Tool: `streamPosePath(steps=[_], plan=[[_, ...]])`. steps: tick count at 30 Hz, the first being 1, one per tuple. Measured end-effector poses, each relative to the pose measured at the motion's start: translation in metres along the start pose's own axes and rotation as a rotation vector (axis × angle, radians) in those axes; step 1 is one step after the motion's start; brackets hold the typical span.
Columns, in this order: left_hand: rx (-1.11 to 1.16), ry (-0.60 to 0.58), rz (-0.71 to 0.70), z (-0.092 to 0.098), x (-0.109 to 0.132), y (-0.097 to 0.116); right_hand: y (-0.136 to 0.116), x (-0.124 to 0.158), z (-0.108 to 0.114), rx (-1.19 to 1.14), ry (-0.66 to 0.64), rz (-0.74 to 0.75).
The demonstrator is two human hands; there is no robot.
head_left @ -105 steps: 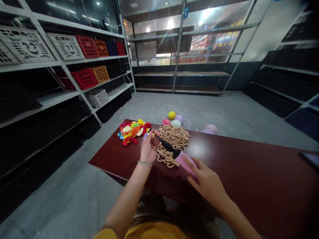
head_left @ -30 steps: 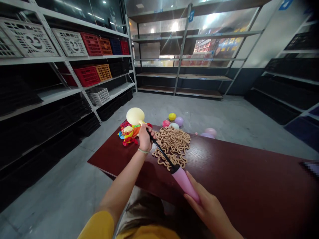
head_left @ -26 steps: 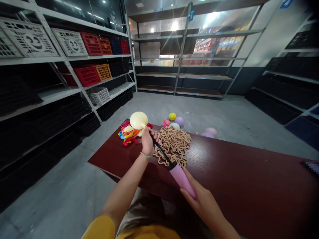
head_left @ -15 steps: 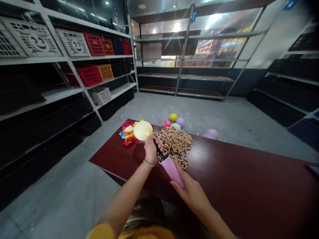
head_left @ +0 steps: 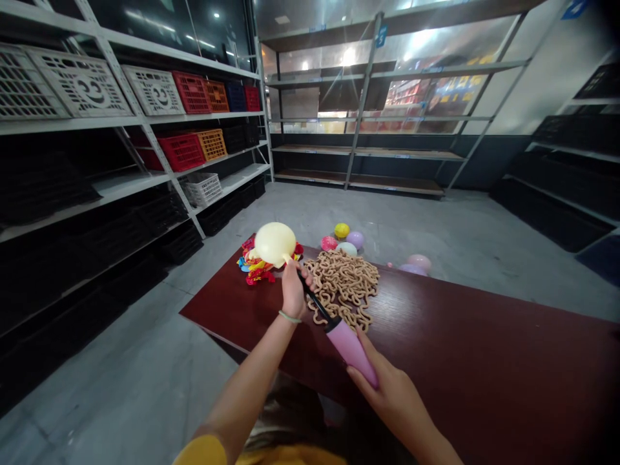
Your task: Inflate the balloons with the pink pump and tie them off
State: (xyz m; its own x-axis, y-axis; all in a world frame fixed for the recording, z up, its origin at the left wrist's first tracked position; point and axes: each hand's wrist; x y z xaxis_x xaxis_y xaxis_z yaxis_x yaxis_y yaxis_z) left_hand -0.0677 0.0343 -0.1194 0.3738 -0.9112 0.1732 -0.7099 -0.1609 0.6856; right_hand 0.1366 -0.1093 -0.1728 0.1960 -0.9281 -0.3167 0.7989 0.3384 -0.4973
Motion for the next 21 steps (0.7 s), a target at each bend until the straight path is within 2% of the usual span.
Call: streamPosePath(steps=[4, 7, 10, 17, 21], plan=[[-0.043, -0.04, 0.044, 0.002, 0.024, -0.017, -0.014, -0.017, -0.008, -0.064, -0.025, -0.093], [-0.082, -0.036, 0.037, 0.003, 0.024, -0.018, -0.02, -0.017, -0.01, -0.14, -0.011, -0.116], [-0.093, -0.047, 0.008, -0.001, 0.01, -0.009, -0.015, -0.009, -0.007, -0.16, -0.019, -0.101], [-0.024, -0.017, -0.065, -0.016, -0.031, 0.035, 0.009, 0.016, 0.015, -0.055, -0.035, -0.072], [0.017, 0.013, -0.084, -0.014, -0.029, 0.037, 0.003, 0.015, 0.014, -0.042, -0.033, -0.112]])
Point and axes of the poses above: each hand's wrist, its own x-axis away from the middle knuckle, its own z-axis out of the back of the hand, y = z × x, and after that the axes turned 10 degrees about y, right-handed
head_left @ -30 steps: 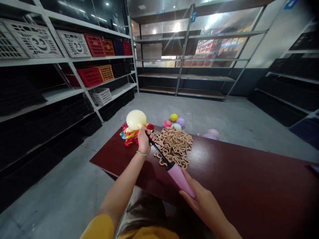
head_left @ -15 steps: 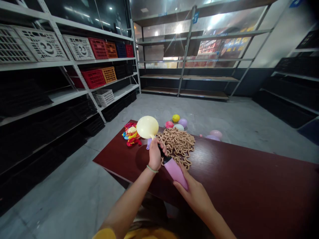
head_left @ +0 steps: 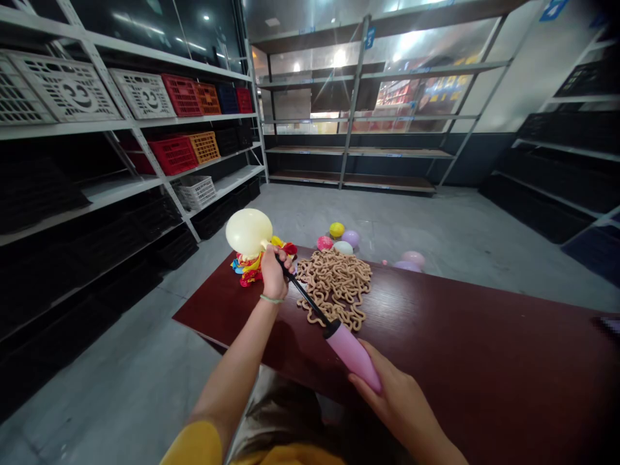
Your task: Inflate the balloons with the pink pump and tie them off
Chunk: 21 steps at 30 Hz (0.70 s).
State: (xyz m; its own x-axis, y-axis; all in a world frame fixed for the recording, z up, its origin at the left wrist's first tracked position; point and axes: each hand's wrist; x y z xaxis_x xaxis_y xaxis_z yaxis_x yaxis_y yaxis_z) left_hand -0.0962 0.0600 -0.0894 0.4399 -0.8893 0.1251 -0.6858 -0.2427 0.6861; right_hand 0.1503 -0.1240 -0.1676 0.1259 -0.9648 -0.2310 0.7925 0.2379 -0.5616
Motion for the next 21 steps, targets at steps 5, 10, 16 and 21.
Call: streamPosePath(steps=[5, 10, 16, 21], plan=[[-0.021, -0.053, 0.04, 0.005, 0.037, -0.024, -0.025, -0.022, -0.01, -0.08, 0.013, -0.061], [-0.086, -0.125, 0.066, 0.006, 0.058, -0.04, -0.042, -0.036, -0.014, -0.177, 0.048, -0.096], [-0.104, -0.107, 0.029, -0.004, 0.03, -0.021, -0.025, -0.025, -0.005, -0.172, -0.009, -0.061], [-0.061, -0.055, 0.003, -0.008, -0.002, 0.003, -0.006, -0.008, 0.005, -0.085, -0.028, -0.067]])
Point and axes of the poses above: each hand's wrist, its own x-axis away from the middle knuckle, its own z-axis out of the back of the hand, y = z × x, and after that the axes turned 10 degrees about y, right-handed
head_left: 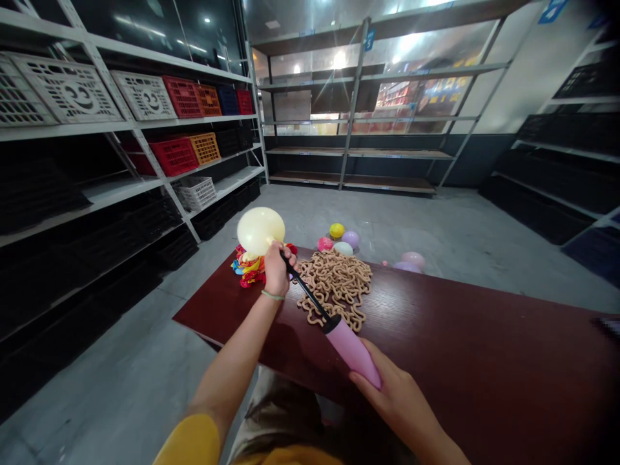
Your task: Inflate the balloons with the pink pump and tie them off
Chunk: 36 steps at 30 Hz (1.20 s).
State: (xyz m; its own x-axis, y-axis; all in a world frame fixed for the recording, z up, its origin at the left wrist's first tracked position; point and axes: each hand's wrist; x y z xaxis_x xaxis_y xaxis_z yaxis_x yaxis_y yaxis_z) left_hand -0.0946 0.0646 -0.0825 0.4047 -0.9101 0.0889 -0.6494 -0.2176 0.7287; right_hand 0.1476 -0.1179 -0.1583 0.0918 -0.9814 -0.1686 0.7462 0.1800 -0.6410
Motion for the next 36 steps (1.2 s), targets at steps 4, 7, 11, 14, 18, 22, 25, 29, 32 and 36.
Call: streamPosePath(steps=[4, 7, 11, 14, 18, 22, 25, 29, 32, 36], plan=[[0.049, 0.038, 0.003, 0.005, -0.007, -0.001, -0.001, 0.003, -0.001, 0.05, 0.005, -0.008], [0.091, 0.057, 0.023, 0.008, 0.008, -0.015, -0.013, -0.008, -0.007, 0.062, 0.004, -0.016], [0.077, -0.008, 0.081, 0.01, 0.039, -0.04, -0.034, -0.028, -0.014, 0.026, 0.033, -0.029], [0.044, -0.027, 0.108, 0.013, 0.051, -0.051, -0.043, -0.035, -0.018, -0.024, 0.029, -0.023], [-0.007, -0.019, 0.115, 0.015, 0.048, -0.052, -0.038, -0.028, -0.02, -0.058, 0.028, -0.013], [0.004, -0.025, 0.083, 0.01, 0.03, -0.039, -0.02, -0.011, -0.012, -0.04, 0.046, 0.033], [0.033, 0.006, 0.064, 0.007, 0.011, -0.024, -0.006, 0.004, -0.002, 0.016, 0.043, 0.036], [0.049, 0.018, 0.049, 0.009, -0.004, -0.01, 0.002, 0.017, 0.003, 0.057, 0.015, 0.026], [0.055, 0.011, 0.04, 0.011, 0.004, -0.013, -0.003, 0.014, -0.001, 0.054, 0.004, -0.012], [0.025, 0.004, 0.07, 0.012, 0.033, -0.031, -0.022, -0.003, -0.01, 0.002, -0.006, -0.044]])
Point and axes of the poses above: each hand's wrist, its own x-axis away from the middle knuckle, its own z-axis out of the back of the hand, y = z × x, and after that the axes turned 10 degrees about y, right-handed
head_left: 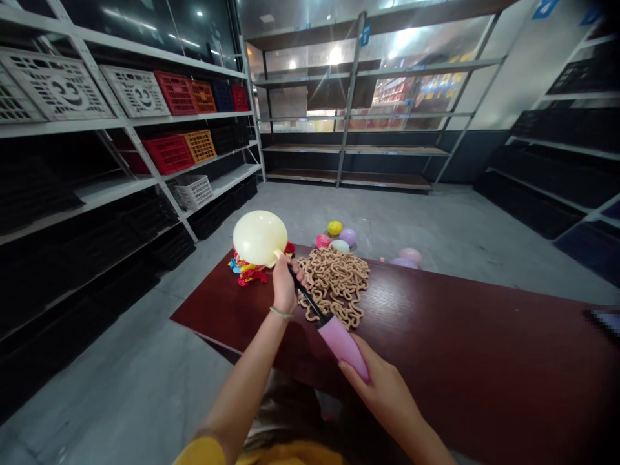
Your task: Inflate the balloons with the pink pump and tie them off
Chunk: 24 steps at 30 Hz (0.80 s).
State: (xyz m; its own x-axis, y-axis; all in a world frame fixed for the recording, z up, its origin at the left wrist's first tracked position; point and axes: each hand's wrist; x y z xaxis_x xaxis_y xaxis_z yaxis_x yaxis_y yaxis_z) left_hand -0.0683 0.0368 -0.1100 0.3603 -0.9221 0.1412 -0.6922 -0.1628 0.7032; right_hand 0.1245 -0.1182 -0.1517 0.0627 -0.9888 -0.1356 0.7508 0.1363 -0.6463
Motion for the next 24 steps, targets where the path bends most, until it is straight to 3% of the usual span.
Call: streamPosePath(steps=[4, 7, 17, 21, 24], plan=[[-0.027, -0.036, 0.074, 0.002, 0.025, -0.017, -0.018, -0.014, -0.005, -0.012, -0.004, -0.015], [-0.047, -0.045, 0.076, 0.004, 0.029, -0.02, -0.018, -0.014, -0.007, -0.03, -0.008, 0.007], [-0.003, -0.032, 0.013, -0.008, -0.015, 0.008, 0.035, 0.026, 0.007, -0.024, 0.028, 0.083], [-0.003, -0.022, -0.028, -0.01, -0.022, 0.016, 0.035, 0.029, 0.011, -0.008, 0.016, 0.049], [0.003, -0.028, -0.031, -0.01, -0.013, 0.009, 0.022, 0.018, 0.008, -0.029, 0.013, 0.01]])
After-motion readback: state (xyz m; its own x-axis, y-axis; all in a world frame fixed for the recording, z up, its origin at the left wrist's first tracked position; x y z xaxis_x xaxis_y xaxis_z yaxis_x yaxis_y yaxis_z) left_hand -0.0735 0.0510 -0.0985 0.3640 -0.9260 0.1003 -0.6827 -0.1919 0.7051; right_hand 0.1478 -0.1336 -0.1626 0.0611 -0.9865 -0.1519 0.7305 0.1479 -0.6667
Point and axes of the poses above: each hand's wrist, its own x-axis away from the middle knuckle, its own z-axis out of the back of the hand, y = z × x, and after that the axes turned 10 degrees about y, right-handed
